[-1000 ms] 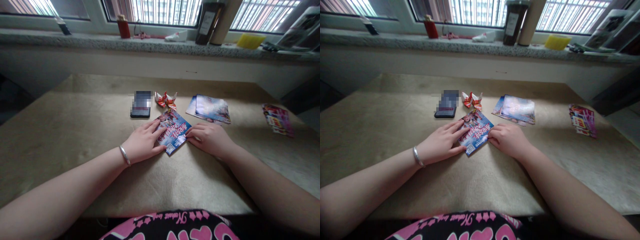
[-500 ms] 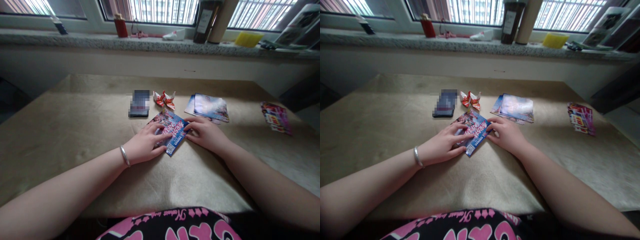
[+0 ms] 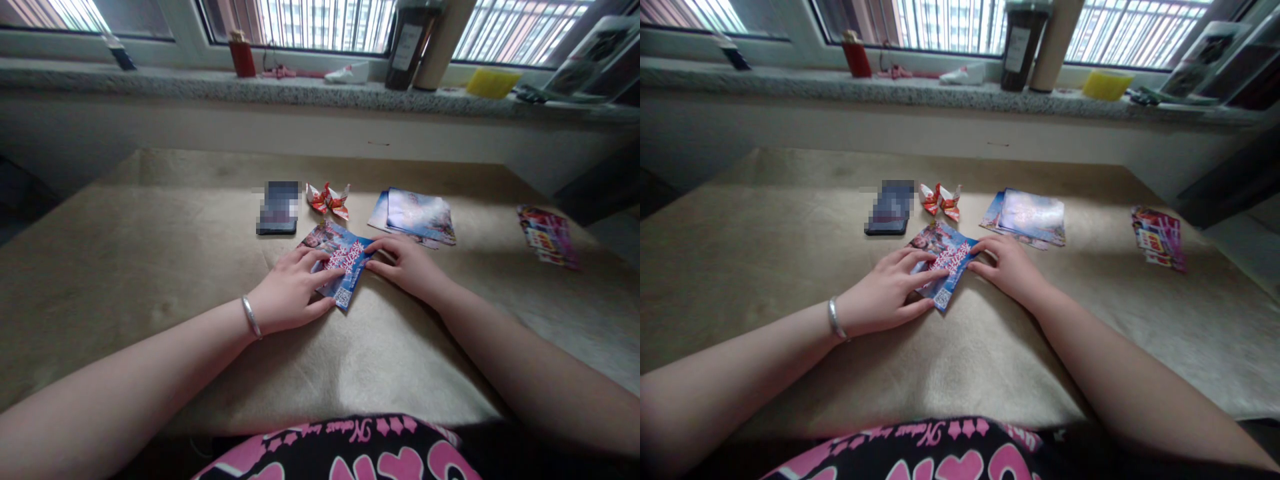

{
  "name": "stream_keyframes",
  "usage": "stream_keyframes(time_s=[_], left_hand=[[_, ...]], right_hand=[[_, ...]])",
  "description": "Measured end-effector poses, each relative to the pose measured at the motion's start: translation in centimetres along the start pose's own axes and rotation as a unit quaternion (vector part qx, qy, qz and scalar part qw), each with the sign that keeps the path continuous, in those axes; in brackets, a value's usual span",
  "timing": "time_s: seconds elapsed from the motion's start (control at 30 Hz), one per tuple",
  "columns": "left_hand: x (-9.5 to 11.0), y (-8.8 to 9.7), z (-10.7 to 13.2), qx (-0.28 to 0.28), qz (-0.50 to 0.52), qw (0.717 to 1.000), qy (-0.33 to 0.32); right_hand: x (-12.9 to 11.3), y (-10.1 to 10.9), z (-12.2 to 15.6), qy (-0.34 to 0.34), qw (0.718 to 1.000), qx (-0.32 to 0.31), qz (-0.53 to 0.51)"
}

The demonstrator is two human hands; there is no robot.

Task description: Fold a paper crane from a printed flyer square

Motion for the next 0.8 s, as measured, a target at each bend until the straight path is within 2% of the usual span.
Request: stream_keyframes(time_s=[0.13, 0.43, 0.67, 0.8], left_hand=[[-0.4, -0.4, 0.0, -0.003, 0.009, 1.0, 0.002], [-0.4, -0.7, -0.1, 0.003, 0.011, 1.0, 0.008], [-0.2, -0.7, -0.4, 0.005, -0.003, 1.0, 0.014], [-0.2, -0.7, -0.4, 0.004, -0.004, 1.0, 0.013]], right_hand=[[-0.2, -0.5, -0.3, -0.016, 1.0, -0.008, -0.005], [0.0, -1.0, -1.0, -0.011, 0.999, 0.019, -0.04], [-0.1, -1.1, -1.2, -0.052, 0.995, 0.035, -0.081], [-0.2, -1.3, -1.4, -0.101, 0.987, 0.047, -0.114]])
Point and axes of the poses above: each hand's wrist, its own z-axis away from the middle knuckle, its own y-axis out of the back of the hand, x = y × z, the point moved 2 cm from there along -z, towards the middle knuckle, and after that the axes turned 9 degrees about z, right-handed, at the moved point
